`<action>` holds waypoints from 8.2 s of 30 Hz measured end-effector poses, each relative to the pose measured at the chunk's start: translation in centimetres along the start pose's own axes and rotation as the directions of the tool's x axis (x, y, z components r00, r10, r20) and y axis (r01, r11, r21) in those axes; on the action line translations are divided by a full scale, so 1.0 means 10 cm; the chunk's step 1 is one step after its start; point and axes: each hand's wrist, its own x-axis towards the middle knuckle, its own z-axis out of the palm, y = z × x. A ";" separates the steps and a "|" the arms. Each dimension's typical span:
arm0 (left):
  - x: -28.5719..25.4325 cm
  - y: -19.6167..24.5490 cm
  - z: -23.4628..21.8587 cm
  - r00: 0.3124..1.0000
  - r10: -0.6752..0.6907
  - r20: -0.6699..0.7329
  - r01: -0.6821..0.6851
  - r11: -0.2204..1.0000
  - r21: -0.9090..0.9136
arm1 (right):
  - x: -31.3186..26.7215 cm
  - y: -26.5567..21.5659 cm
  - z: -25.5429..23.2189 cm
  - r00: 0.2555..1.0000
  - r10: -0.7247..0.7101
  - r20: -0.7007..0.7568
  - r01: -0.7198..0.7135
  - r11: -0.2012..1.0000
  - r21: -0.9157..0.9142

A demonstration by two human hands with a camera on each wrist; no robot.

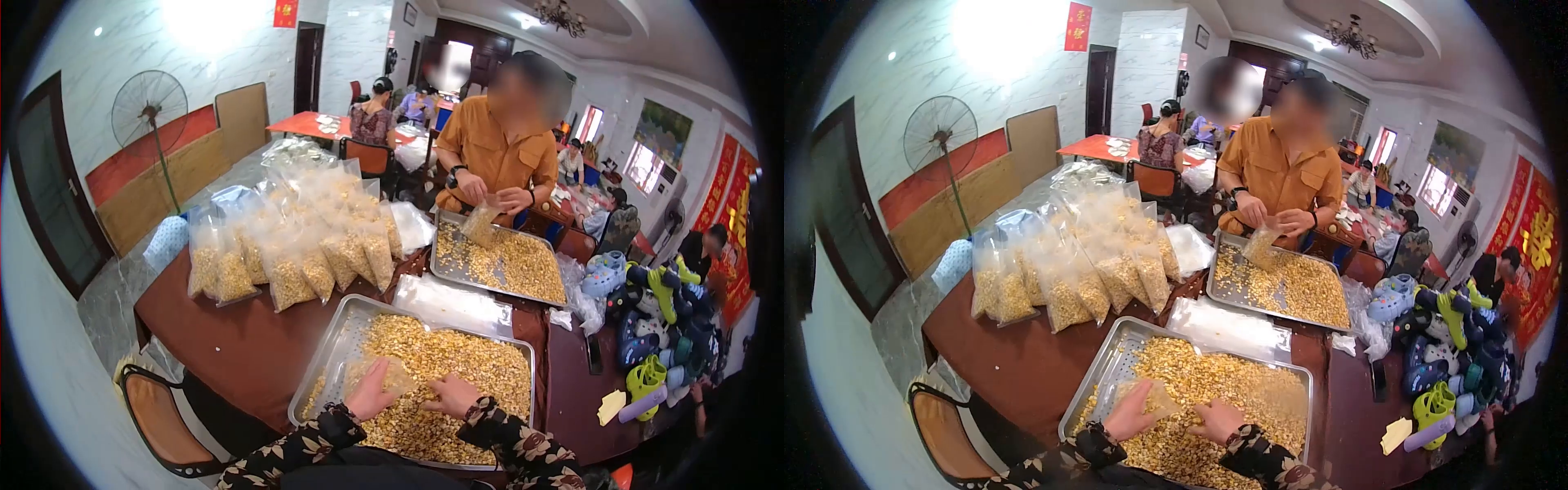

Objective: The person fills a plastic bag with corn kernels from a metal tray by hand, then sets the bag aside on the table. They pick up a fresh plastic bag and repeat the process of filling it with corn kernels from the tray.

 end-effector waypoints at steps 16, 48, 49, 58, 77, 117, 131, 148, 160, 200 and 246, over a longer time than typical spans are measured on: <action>-0.03 -0.10 0.03 0.999 0.033 0.031 -0.033 0.999 -0.005 | 0.39 0.20 0.22 0.999 0.031 0.013 -0.033 0.887 0.460; 0.02 0.06 -0.22 0.970 -0.152 0.189 0.195 0.953 -0.234 | -0.38 0.06 0.12 0.969 0.089 -0.232 -0.053 0.986 0.156; 0.02 0.02 -0.22 0.967 -0.145 0.208 0.194 0.952 -0.237 | -0.43 0.01 0.15 0.968 0.178 -0.179 -0.152 0.977 0.151; 0.07 -0.18 -0.23 0.980 0.034 0.196 -0.015 0.995 -0.095 | -0.25 -0.29 0.44 0.903 0.342 -0.261 -0.263 0.919 0.296; 0.19 -0.32 -0.28 0.910 0.109 0.400 -0.048 0.986 -0.159 | 0.22 -0.99 -0.13 0.883 0.395 -0.255 -0.064 0.640 0.766; 0.22 -0.18 -0.29 0.946 0.103 0.309 -0.106 0.994 -0.008 | 0.08 -0.43 0.16 0.814 0.547 -0.196 -0.188 0.567 0.802; 0.27 -0.30 -0.37 0.938 0.104 0.329 -0.067 0.990 -0.121 | 0.26 -0.68 0.00 0.813 0.483 -0.327 -0.055 0.622 0.781; 0.31 -0.28 -0.36 0.942 0.079 0.326 -0.044 0.993 -0.112 | 0.19 -0.41 0.57 0.891 0.227 -0.392 -0.167 0.969 0.181; 0.30 -0.31 -0.26 0.938 0.089 0.334 -0.049 0.991 -0.125 | 0.26 -0.61 0.00 0.864 0.486 -0.133 -0.145 0.492 0.858; 0.28 -0.37 -0.20 0.947 0.073 0.313 -0.004 0.977 -0.215 | 0.17 -0.57 0.03 0.838 0.465 -0.286 -0.171 0.721 0.671; 0.27 -0.41 -0.19 0.942 0.121 0.313 -0.081 0.987 -0.138 | 0.30 -0.59 0.05 0.878 0.444 -0.179 -0.076 0.497 0.864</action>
